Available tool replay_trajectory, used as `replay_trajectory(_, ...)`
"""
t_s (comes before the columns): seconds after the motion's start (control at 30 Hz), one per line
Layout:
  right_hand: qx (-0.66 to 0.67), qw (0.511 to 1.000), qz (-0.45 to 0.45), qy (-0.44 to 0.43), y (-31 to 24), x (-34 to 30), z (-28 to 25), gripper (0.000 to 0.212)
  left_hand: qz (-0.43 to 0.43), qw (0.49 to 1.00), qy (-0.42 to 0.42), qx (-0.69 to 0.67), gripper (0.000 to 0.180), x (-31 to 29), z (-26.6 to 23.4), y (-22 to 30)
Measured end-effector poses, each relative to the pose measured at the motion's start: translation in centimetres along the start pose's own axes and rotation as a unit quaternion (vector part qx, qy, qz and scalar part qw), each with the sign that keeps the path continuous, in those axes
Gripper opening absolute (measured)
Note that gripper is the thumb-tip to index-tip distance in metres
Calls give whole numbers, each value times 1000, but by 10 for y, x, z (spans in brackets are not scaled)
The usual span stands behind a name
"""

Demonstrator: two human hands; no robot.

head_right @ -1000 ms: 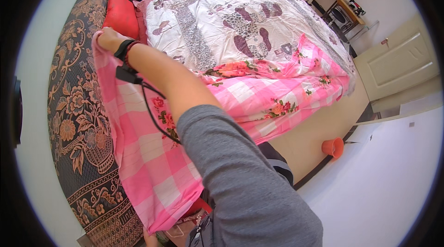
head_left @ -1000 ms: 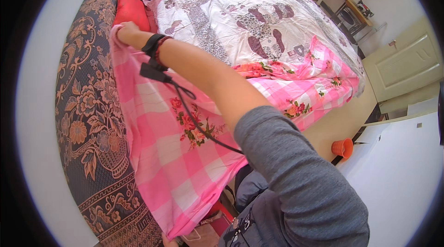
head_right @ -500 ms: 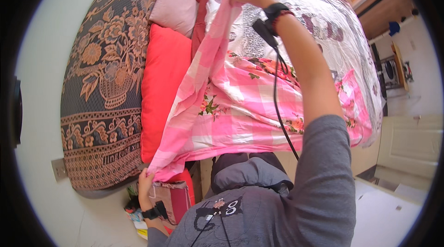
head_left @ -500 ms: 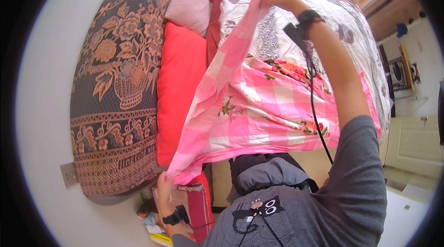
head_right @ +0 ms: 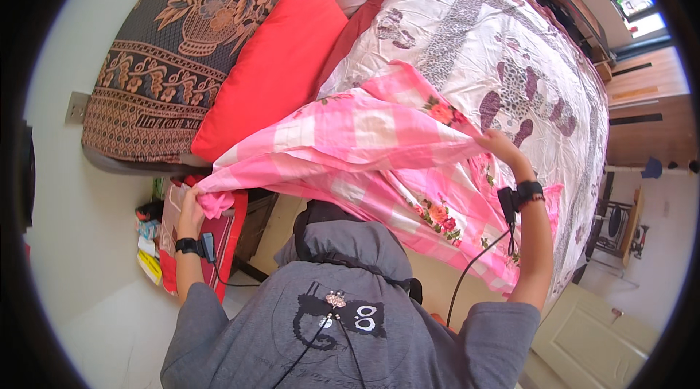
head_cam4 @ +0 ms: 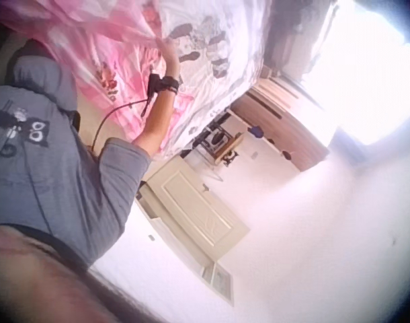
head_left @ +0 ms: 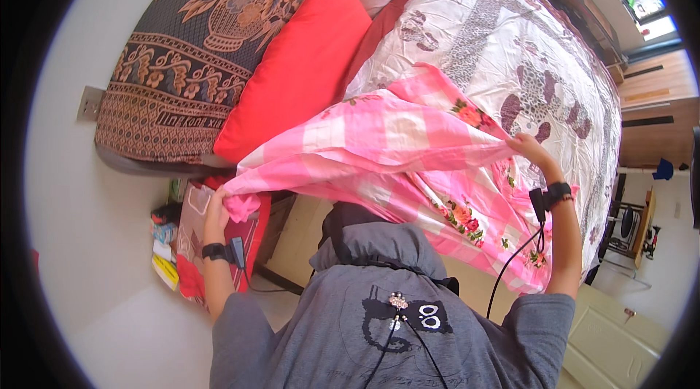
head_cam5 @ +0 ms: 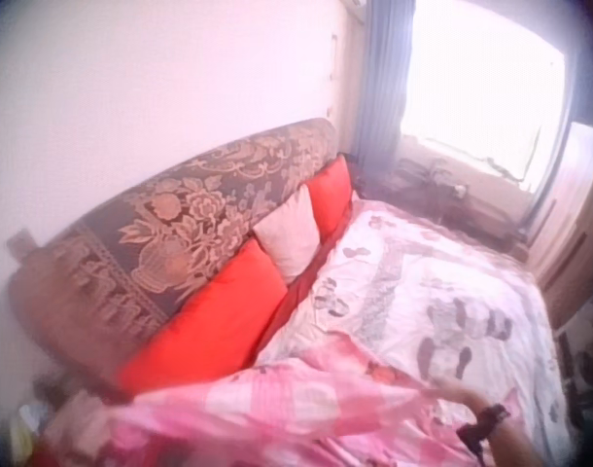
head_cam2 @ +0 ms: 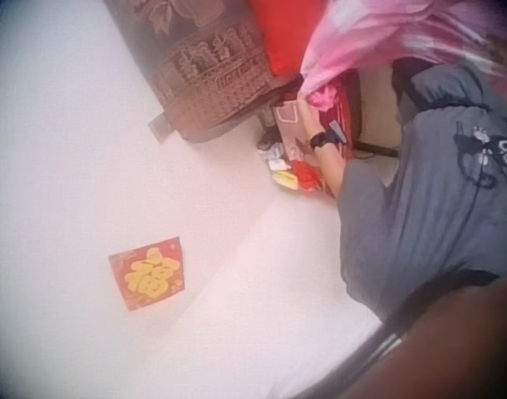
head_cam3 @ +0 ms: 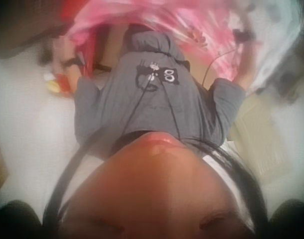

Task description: The person folds a pink floral garment on a bed by laying it flat, folding the sides and bottom inward, and smoothing it by hand before placing the finished rectangle on a nightstand.

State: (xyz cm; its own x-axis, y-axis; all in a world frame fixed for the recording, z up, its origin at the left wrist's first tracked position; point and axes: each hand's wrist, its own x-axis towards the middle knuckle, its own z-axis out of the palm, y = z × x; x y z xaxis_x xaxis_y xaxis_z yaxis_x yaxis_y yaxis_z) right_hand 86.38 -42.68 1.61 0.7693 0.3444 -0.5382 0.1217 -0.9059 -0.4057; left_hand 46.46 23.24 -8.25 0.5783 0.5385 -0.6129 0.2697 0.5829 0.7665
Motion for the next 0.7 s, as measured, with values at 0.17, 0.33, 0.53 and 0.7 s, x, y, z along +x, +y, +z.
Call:
replay_trajectory(0.17,61,996,-51,-51,21,-64,12,21,226,807,81,539,14,-56,29,11)
replay_trajectory(0.33,-90,982,-88,-138,40,-91,0,22,315,651,155,673,16,-90,49,41)
replay_trajectory(0.53,-313,930,-191,34,46,-67,-31,3,265,626,345,647,14,-93,43,73)
replay_trajectory(0.7,-424,866,-181,192,9,-34,-92,8,260,574,397,668,20,-68,17,108)
